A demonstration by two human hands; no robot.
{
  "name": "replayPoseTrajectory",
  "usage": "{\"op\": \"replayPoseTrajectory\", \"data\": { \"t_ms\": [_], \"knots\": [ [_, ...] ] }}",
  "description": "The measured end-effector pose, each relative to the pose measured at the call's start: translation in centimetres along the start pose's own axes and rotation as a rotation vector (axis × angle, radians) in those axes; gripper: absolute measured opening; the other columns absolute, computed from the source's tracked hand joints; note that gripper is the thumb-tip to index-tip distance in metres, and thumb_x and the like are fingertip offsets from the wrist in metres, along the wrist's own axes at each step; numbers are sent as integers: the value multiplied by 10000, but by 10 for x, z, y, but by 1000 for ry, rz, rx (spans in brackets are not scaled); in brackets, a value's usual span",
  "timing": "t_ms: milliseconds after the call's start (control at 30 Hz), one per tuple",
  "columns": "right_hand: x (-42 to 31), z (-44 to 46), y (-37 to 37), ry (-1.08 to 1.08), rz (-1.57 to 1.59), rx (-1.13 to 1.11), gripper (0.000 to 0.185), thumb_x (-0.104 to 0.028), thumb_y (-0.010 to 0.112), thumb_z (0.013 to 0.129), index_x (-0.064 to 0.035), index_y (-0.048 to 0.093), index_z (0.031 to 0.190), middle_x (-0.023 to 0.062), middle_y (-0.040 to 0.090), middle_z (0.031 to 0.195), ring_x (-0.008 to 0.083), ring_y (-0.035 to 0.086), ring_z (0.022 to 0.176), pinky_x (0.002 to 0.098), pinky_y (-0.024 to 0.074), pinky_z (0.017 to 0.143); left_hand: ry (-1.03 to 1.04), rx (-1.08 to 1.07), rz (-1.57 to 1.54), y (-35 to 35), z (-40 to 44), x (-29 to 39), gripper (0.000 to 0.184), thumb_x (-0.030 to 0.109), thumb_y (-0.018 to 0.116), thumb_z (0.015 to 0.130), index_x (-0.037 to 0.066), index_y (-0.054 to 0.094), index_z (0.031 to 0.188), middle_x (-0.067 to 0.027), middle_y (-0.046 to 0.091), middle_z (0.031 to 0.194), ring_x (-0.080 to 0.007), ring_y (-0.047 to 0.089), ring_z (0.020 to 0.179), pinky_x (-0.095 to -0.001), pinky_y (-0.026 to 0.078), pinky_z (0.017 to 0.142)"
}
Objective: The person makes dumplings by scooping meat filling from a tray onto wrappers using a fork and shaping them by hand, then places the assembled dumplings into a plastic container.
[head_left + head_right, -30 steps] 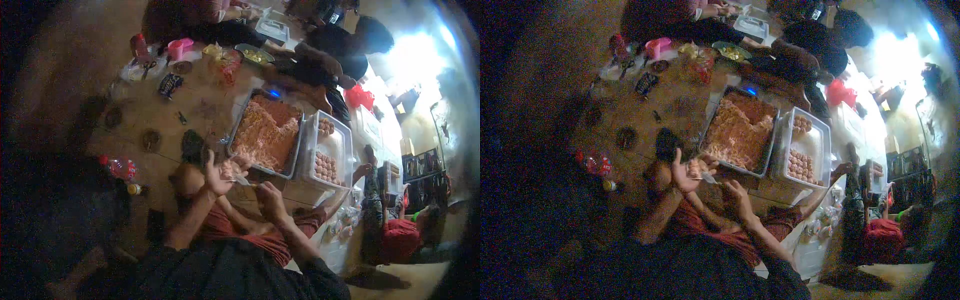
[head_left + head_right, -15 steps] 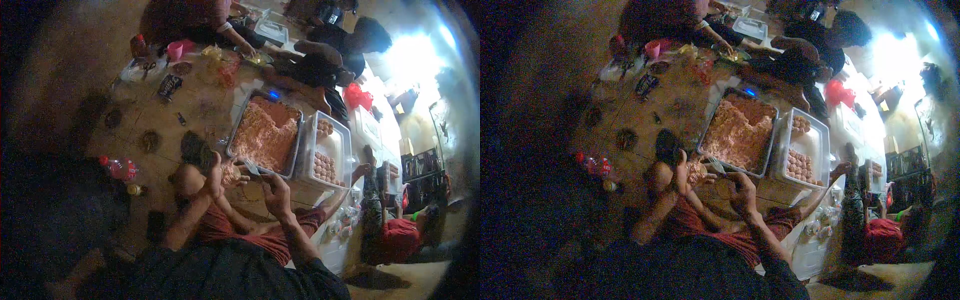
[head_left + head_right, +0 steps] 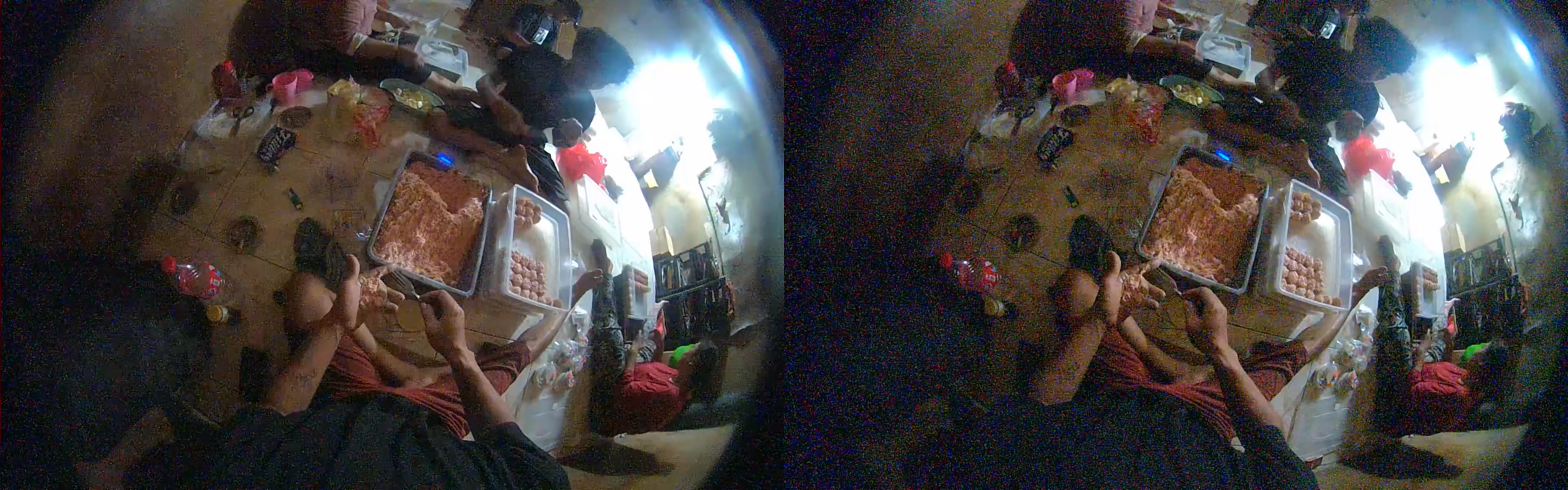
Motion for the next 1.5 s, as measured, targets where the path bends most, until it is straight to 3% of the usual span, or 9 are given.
{"op": "replayPoseTrajectory", "data": {
  "t_ms": [267,333,467,733,933,1000,1167,1300,1500],
  "knots": [
    [2,4,-5,-22,-74,-103,127,-82,668,907,-12,673,1013,132,683,837,203,656,758,348,528,715,-45,5,392,-23,9,-11,1143,902,222,840,10,292,1551,-352,683,1040,-389,718,835,-488,594,782],
    [-6,7,-5,-51,-74,-100,133,-74,671,901,-11,673,1018,134,683,836,209,656,752,352,529,712,-78,14,450,-28,13,-16,1085,875,259,871,33,307,1554,-215,716,956,-319,720,844,-458,595,804],
    [-24,8,-11,-102,-95,-109,112,-46,663,892,-10,662,997,138,673,873,253,655,764,358,523,701,-66,41,512,0,-1,-9,1058,858,262,885,15,367,1515,-228,704,1040,-325,713,928,-462,593,829],
    [-29,1,-17,-278,-139,-286,147,-1,657,865,-19,644,1010,170,642,919,367,647,842,391,517,733,-91,-133,-310,6,6,-7,1157,876,267,853,-150,452,1356,-307,604,1287,-447,624,1152,-567,501,1002],
    [-51,1,-19,-342,-12,-180,185,0,627,891,-55,673,1062,154,616,967,398,629,850,430,520,723,-151,-48,-346,29,-4,1,1193,889,220,848,-179,538,1276,-335,575,1320,-460,545,1272,-580,409,1108],
    [-50,7,-24,-250,-379,-376,202,-19,614,908,-75,681,1090,146,611,991,381,632,884,443,524,737,-135,-50,-352,7,-4,-1,1216,909,253,822,-178,533,1289,-342,544,1358,-479,526,1287,-588,398,1115],
    [29,-2,1,-352,-166,-233,184,-31,605,913,-85,678,1073,144,596,977,376,623,873,460,520,741,-155,49,-306,12,-5,-3,1233,920,288,809,-178,500,1330,-347,508,1404,-510,493,1311,-606,359,1138],
    [-40,6,-14,-319,-210,-194,178,-23,601,913,-85,665,1067,149,586,964,394,611,849,453,515,729,-135,24,-327,-3,-5,-3,1225,915,289,814,-171,490,1344,-348,507,1404,-521,487,1311,-623,355,1132],
    [-17,3,-2,-297,-311,-194,142,-18,595,914,-61,657,1034,148,588,968,391,610,872,432,511,728,-110,13,-369,-16,-1,-4,1205,906,293,825,-156,480,1363,-350,504,1405,-541,477,1308,-656,351,1117]
  ]
}}
Point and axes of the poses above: each hand's wrist, its own z-axis towards the middle knuckle, its own y-axis out of the palm, x = y × z, the point moved 4 cm from there along z, towards the middle knuckle
